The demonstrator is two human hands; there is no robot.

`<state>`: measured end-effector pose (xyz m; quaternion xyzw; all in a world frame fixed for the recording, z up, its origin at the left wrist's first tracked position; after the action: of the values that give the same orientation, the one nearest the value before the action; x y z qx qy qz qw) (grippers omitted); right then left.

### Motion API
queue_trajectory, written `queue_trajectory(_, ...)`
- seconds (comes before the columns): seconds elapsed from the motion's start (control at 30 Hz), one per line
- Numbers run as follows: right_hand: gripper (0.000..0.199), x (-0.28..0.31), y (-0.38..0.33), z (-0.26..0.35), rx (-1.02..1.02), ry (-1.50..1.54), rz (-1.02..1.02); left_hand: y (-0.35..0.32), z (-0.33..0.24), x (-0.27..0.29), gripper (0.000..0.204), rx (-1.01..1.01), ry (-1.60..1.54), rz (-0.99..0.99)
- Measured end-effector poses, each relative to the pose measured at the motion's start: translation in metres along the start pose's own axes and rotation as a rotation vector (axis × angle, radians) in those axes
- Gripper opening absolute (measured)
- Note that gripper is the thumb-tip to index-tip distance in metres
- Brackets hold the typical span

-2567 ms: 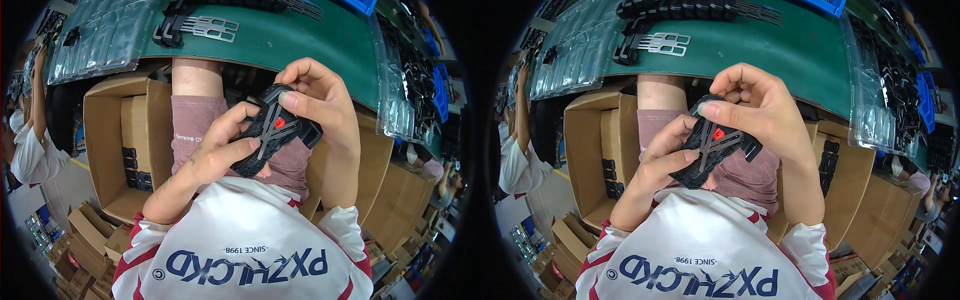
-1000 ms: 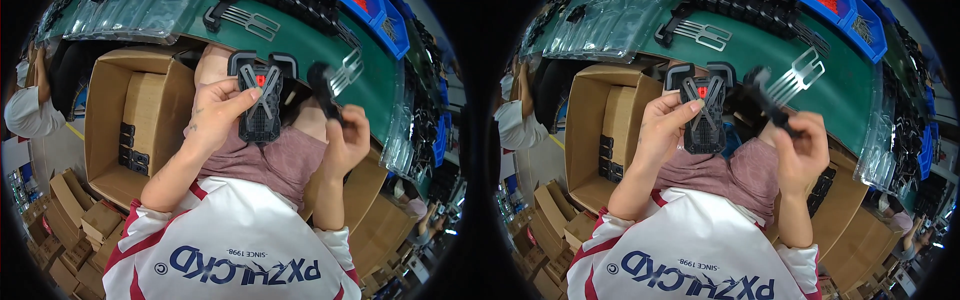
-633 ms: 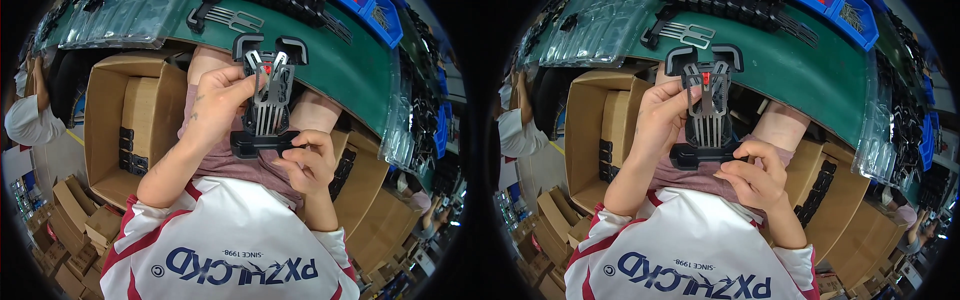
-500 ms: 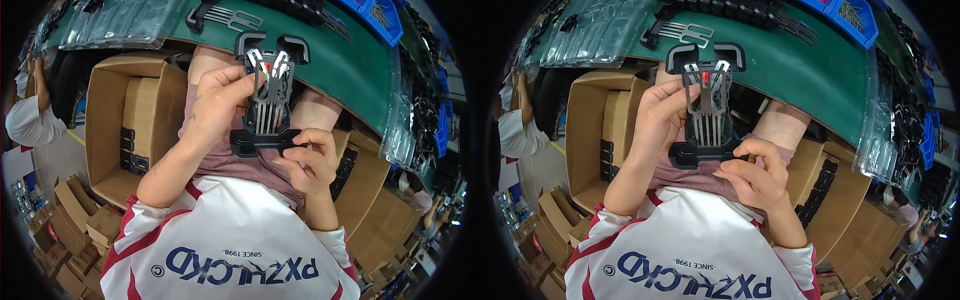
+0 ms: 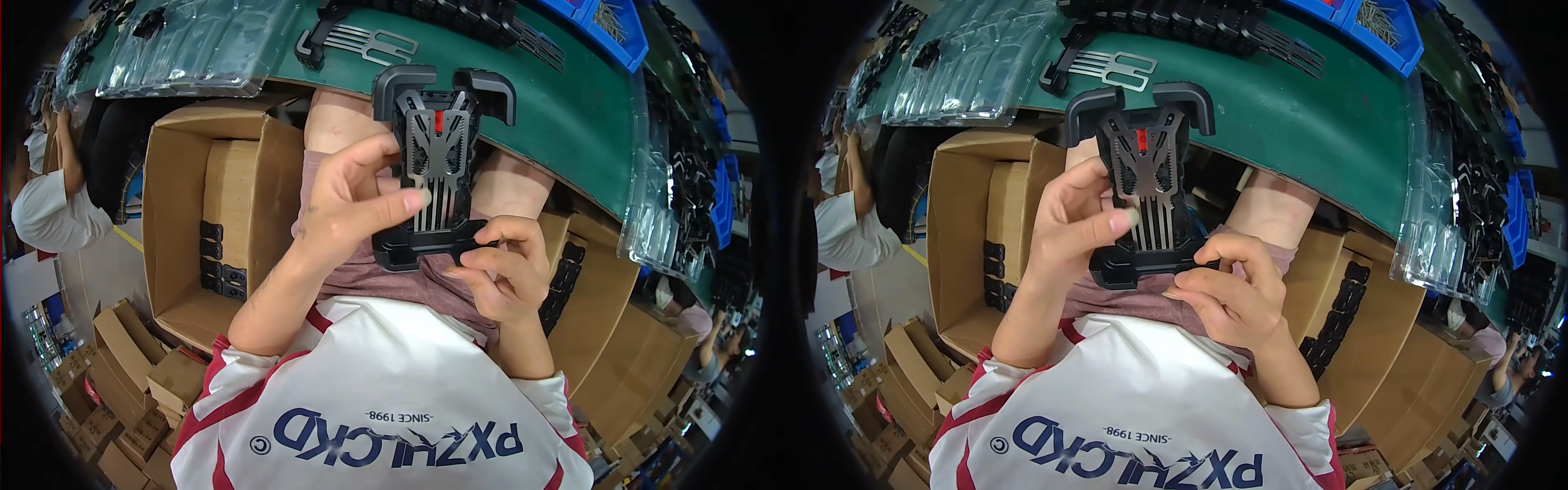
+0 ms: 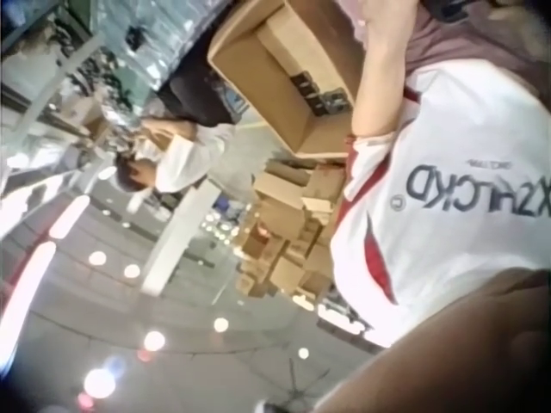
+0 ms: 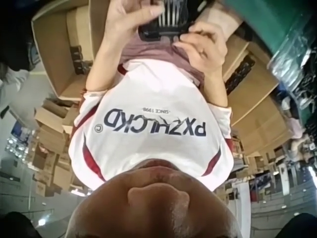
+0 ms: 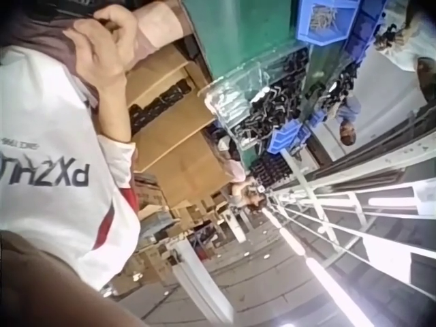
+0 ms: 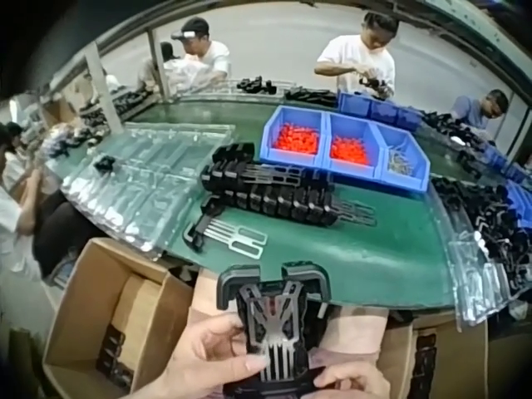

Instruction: Assembling the components of plastic mobile phone holders, including frames, pads, and clamps.

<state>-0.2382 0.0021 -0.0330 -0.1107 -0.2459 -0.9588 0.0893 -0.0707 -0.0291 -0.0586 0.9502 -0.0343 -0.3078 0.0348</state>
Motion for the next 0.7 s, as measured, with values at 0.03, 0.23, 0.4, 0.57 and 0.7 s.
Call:
queue_trajectory(0.03, 0.016, 0.001, 0.0, 0.0, 0.0, -0.002, -0.004, -0.001, -0.001, -0.002, 0.038, 0.002, 0.0, 0.004)
queue_trajectory(0.23, 0.025, 0.007, 0.002, -0.006, -0.078, 0.133, 0.038, -0.005, 0.004, -0.001, 0.051, 0.163, 0.104, -0.023)
queue_trajectory(0.4, 0.04, 0.009, 0.02, -0.026, -0.382, 0.604, 0.048, -0.009, 0.009, -0.009, 0.053, 0.238, 0.146, 0.062)
queue_trajectory(0.57, 0.051, -0.001, 0.038, -0.031, -0.593, 0.659, -0.005, -0.012, 0.018, -0.019, 0.061, 0.239, 0.14, 0.225)
queue_trajectory(0.7, 0.054, -0.002, 0.04, -0.023, -0.612, 0.696, 0.032, -0.006, 0.012, -0.031, 0.076, 0.153, -0.02, 0.329)
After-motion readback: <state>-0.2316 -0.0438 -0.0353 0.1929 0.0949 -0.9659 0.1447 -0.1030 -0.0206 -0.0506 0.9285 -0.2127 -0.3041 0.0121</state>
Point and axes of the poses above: each hand's wrist, its own y-axis towards the middle knuckle, its own x-axis out of the back of the hand, z = x × y, the point moved 7 cm from there along y, towards the middle knuckle, and after that the axes turned 7 degrees about -x, right-handed, at the moved point
